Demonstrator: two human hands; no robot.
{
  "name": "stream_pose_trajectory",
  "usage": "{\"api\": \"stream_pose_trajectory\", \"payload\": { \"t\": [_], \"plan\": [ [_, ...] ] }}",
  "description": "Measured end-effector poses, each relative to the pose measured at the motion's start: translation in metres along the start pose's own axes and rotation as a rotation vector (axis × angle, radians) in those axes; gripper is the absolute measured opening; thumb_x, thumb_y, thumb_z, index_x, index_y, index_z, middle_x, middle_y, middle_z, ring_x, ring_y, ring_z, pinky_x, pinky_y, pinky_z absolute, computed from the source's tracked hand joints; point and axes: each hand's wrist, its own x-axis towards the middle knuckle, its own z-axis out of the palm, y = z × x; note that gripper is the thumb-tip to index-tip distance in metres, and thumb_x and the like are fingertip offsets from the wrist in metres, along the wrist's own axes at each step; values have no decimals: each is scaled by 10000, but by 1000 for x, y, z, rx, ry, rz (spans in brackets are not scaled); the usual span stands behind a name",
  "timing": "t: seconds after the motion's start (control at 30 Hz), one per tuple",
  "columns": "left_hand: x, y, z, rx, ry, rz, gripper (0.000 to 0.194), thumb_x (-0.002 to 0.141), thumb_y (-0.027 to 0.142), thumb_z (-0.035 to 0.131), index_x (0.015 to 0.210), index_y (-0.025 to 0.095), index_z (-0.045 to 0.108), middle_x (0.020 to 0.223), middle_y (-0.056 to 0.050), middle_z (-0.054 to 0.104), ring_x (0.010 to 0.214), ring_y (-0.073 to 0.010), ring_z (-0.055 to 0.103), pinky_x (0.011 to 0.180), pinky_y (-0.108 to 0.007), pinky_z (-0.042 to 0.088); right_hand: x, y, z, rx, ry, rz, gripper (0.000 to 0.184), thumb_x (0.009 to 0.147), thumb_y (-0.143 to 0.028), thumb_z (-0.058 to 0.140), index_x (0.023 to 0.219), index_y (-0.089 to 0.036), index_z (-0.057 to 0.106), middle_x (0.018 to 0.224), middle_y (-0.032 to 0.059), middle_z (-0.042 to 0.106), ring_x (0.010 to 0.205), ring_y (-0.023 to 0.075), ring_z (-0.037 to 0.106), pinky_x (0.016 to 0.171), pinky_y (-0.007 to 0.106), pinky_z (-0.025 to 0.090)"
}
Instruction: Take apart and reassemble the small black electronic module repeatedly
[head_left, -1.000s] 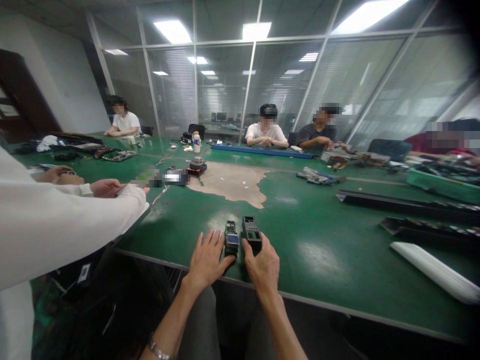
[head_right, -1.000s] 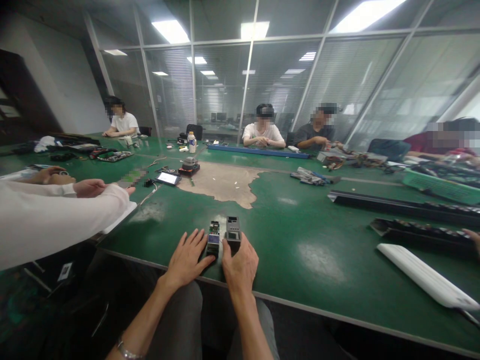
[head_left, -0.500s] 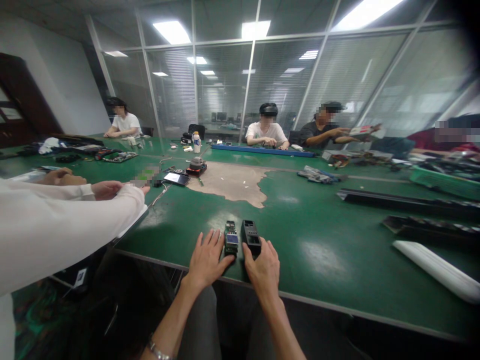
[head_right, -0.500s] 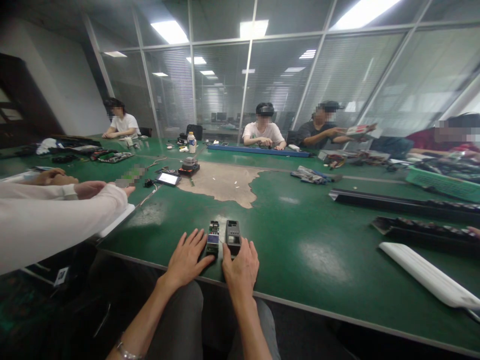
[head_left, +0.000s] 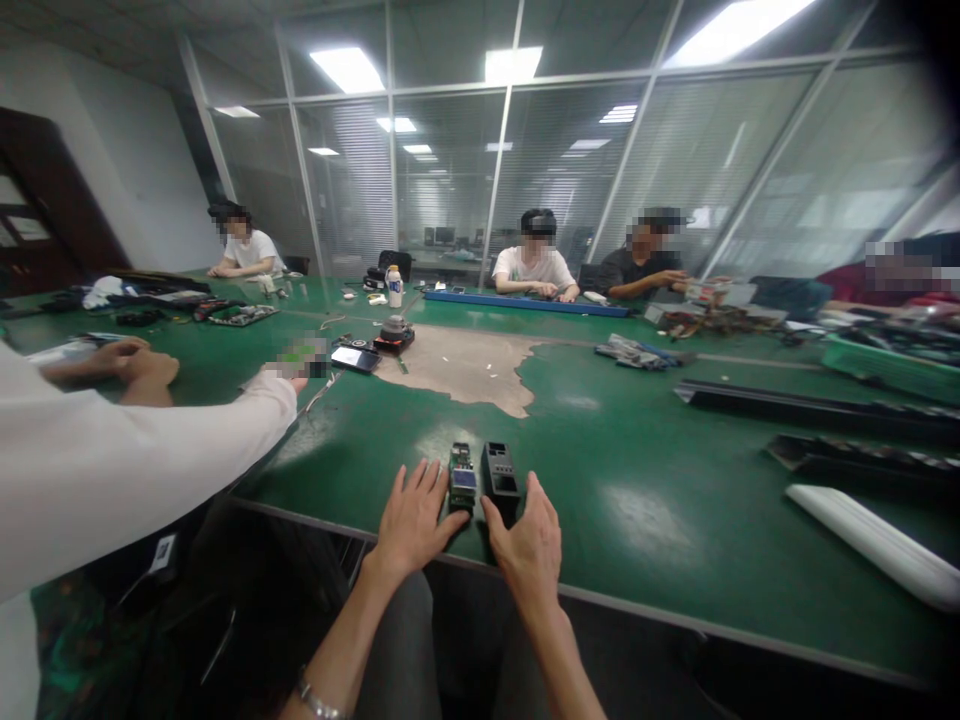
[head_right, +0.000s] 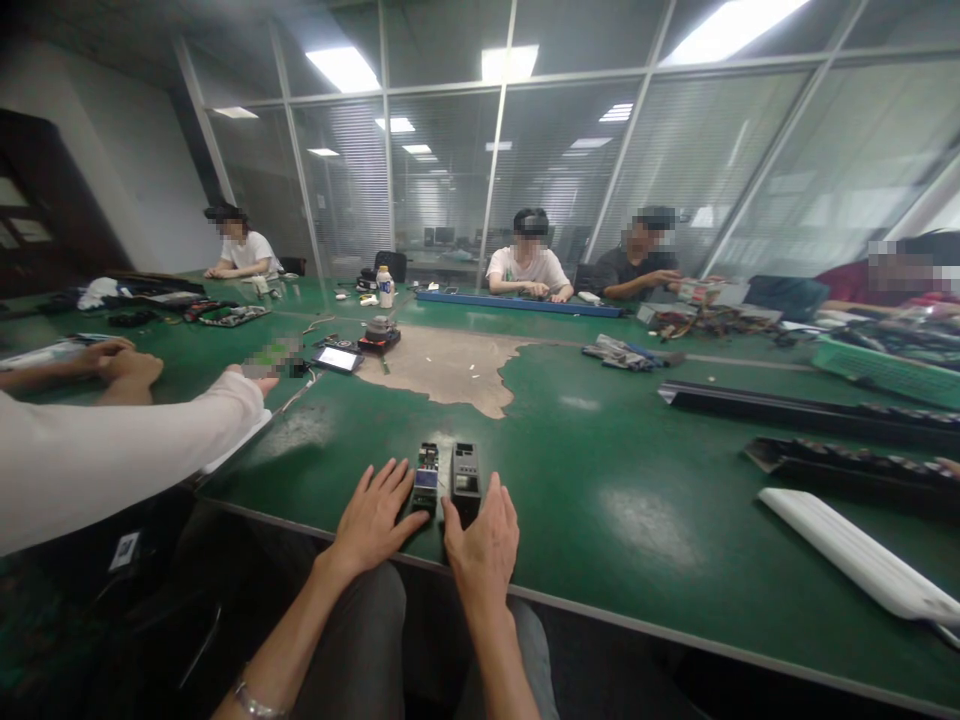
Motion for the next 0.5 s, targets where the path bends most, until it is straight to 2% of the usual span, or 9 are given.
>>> {"api": "stream_pose_trajectory", "payload": {
  "t": [0.27,0.5],
  "plan": [
    [-2,-1,4,-2,5,8,670,980,647,313,1498,228,383,1559,-99,379,1462,-301,262,1185,-542,178,5,-2,-2,-24,-65,14,755,845,-559,566,1396,-53,461,1270,209,619,1161,311,579,993,426,412],
    [-1,-2,5,-2,10,8,677,972,660,317,1492,232,395,1557,-96,384,1457,-308,271,1180,-548,192,9,-11,-9,-63,-126,59,568,879,-478,534,1320,-120,536,1151,154,681,1050,287,626,922,386,422]
  ]
}}
